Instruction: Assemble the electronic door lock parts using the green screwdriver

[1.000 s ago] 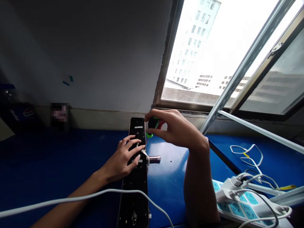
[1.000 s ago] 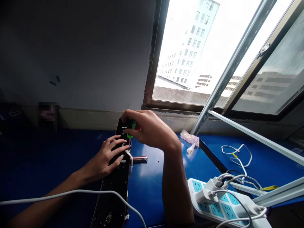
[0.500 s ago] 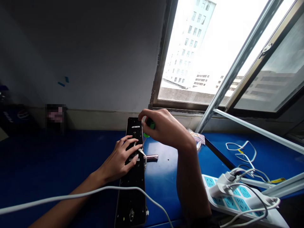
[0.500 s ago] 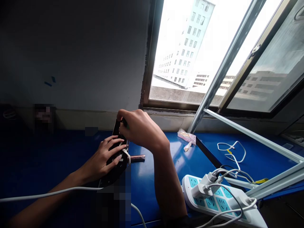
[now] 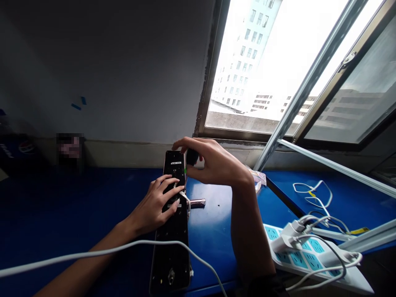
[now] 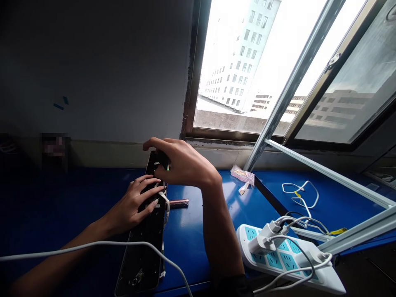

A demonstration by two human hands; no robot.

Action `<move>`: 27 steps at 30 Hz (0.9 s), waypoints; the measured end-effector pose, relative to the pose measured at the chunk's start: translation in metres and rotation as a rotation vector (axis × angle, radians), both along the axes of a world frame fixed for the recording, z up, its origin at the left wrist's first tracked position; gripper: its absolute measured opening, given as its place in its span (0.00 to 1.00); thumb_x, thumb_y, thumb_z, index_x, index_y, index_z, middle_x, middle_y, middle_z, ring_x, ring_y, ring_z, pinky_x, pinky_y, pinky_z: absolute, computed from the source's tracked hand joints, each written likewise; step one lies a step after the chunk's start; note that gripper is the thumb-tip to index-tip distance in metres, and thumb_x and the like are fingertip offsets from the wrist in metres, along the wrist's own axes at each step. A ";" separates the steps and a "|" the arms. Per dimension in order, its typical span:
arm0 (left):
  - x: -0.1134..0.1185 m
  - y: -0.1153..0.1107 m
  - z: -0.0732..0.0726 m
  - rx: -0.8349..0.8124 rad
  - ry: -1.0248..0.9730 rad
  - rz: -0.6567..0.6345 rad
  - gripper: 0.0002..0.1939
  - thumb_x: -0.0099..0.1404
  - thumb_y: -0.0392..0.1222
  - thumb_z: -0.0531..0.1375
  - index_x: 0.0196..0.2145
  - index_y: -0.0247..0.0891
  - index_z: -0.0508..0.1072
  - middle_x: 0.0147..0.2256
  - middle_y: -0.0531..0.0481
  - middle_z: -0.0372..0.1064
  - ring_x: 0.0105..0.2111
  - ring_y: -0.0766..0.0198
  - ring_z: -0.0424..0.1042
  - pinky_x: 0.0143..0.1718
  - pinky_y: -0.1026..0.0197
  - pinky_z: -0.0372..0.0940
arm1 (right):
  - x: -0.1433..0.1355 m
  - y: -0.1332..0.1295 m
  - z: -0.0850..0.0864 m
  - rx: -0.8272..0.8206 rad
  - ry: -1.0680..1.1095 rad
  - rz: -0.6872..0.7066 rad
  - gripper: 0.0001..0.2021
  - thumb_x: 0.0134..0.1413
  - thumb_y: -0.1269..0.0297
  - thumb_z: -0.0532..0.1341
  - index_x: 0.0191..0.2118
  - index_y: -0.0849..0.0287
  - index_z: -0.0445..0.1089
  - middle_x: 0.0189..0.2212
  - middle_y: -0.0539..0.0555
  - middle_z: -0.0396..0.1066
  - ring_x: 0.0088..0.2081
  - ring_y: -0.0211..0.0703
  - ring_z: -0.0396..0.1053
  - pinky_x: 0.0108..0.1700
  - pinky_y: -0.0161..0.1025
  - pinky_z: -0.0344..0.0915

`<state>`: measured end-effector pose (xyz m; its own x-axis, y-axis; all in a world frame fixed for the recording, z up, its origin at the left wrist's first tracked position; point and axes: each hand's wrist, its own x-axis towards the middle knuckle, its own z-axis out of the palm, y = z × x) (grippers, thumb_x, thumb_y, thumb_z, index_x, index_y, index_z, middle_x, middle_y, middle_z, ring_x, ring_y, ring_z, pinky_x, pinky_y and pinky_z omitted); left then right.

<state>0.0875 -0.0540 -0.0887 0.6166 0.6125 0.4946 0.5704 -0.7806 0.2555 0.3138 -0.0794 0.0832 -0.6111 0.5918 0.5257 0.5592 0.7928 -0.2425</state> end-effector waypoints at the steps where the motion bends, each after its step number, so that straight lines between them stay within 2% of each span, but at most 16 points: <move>1: 0.000 0.000 0.000 0.005 -0.003 0.001 0.23 0.76 0.45 0.55 0.65 0.47 0.70 0.67 0.43 0.61 0.70 0.39 0.52 0.67 0.31 0.57 | 0.002 -0.001 0.001 0.005 0.000 -0.011 0.16 0.60 0.66 0.64 0.53 0.59 0.73 0.43 0.54 0.78 0.36 0.37 0.71 0.38 0.35 0.64; 3: 0.001 0.000 0.000 0.009 -0.006 0.004 0.23 0.76 0.45 0.55 0.66 0.48 0.70 0.67 0.44 0.61 0.70 0.40 0.52 0.68 0.33 0.57 | 0.004 -0.001 0.001 0.013 0.008 -0.060 0.08 0.62 0.63 0.64 0.43 0.60 0.75 0.35 0.52 0.78 0.32 0.36 0.70 0.36 0.35 0.63; 5: 0.001 -0.001 0.000 0.006 -0.003 0.008 0.23 0.76 0.45 0.55 0.66 0.48 0.70 0.67 0.44 0.61 0.70 0.40 0.52 0.68 0.33 0.57 | 0.004 0.000 0.000 0.014 0.014 -0.084 0.07 0.64 0.64 0.62 0.39 0.61 0.76 0.30 0.50 0.76 0.30 0.34 0.69 0.35 0.35 0.62; 7: 0.001 -0.001 0.000 0.004 0.003 0.008 0.23 0.76 0.45 0.55 0.66 0.48 0.70 0.67 0.44 0.62 0.70 0.40 0.52 0.68 0.33 0.57 | 0.004 0.000 0.000 0.015 0.004 -0.064 0.08 0.63 0.68 0.61 0.45 0.60 0.76 0.33 0.50 0.77 0.31 0.35 0.70 0.35 0.34 0.62; 10: 0.001 -0.002 0.000 0.004 0.010 0.010 0.23 0.76 0.45 0.55 0.66 0.47 0.70 0.67 0.43 0.61 0.70 0.41 0.52 0.68 0.33 0.56 | 0.001 -0.001 0.001 0.021 -0.029 -0.036 0.18 0.57 0.69 0.63 0.54 0.58 0.73 0.40 0.51 0.78 0.35 0.37 0.70 0.36 0.35 0.63; 12: 0.001 -0.002 0.000 0.003 0.013 0.010 0.23 0.76 0.45 0.55 0.66 0.47 0.69 0.68 0.43 0.60 0.70 0.41 0.51 0.68 0.33 0.56 | -0.001 -0.002 0.001 0.027 -0.025 -0.068 0.14 0.58 0.64 0.65 0.50 0.58 0.74 0.38 0.51 0.78 0.35 0.38 0.71 0.37 0.36 0.62; 15: 0.000 -0.002 0.000 0.005 0.000 0.007 0.23 0.76 0.45 0.55 0.66 0.47 0.69 0.68 0.43 0.61 0.70 0.40 0.52 0.68 0.32 0.56 | -0.001 -0.001 0.000 0.014 0.010 -0.114 0.07 0.64 0.62 0.62 0.41 0.60 0.75 0.31 0.51 0.77 0.30 0.36 0.70 0.35 0.36 0.62; 17: 0.000 -0.002 0.001 0.009 -0.010 0.005 0.23 0.76 0.45 0.55 0.66 0.48 0.69 0.67 0.43 0.62 0.70 0.39 0.53 0.68 0.32 0.57 | 0.001 0.000 0.000 0.005 0.011 -0.094 0.08 0.64 0.66 0.60 0.45 0.60 0.75 0.32 0.51 0.77 0.30 0.35 0.70 0.35 0.35 0.62; 20: 0.000 -0.003 0.000 0.009 -0.010 0.007 0.23 0.76 0.46 0.55 0.66 0.47 0.70 0.67 0.43 0.62 0.70 0.40 0.53 0.68 0.32 0.57 | 0.002 -0.002 0.001 0.023 -0.027 -0.055 0.18 0.57 0.70 0.63 0.53 0.58 0.73 0.40 0.52 0.78 0.36 0.38 0.71 0.36 0.35 0.62; 22: 0.000 -0.003 0.000 0.008 -0.009 0.009 0.23 0.76 0.46 0.55 0.66 0.48 0.70 0.67 0.43 0.62 0.70 0.40 0.53 0.68 0.32 0.57 | 0.002 -0.003 0.001 0.029 -0.036 -0.072 0.15 0.57 0.67 0.65 0.51 0.58 0.74 0.42 0.53 0.78 0.37 0.39 0.72 0.36 0.36 0.63; 25: 0.000 -0.002 0.000 0.006 -0.005 0.008 0.23 0.76 0.46 0.56 0.66 0.48 0.70 0.67 0.43 0.61 0.70 0.40 0.53 0.68 0.32 0.57 | 0.001 -0.002 0.001 0.014 0.004 -0.133 0.10 0.63 0.59 0.64 0.43 0.60 0.76 0.35 0.52 0.78 0.32 0.37 0.71 0.35 0.37 0.62; 27: 0.000 -0.002 0.000 0.005 0.000 0.008 0.23 0.76 0.45 0.55 0.66 0.47 0.69 0.67 0.43 0.61 0.70 0.40 0.53 0.68 0.32 0.56 | 0.002 -0.001 0.000 -0.003 0.017 -0.111 0.09 0.65 0.62 0.62 0.44 0.60 0.76 0.31 0.51 0.77 0.29 0.35 0.70 0.35 0.36 0.62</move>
<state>0.0879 -0.0563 -0.0888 0.6117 0.6146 0.4981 0.5762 -0.7775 0.2518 0.3161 -0.0802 0.0836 -0.5325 0.6572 0.5335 0.6392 0.7253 -0.2556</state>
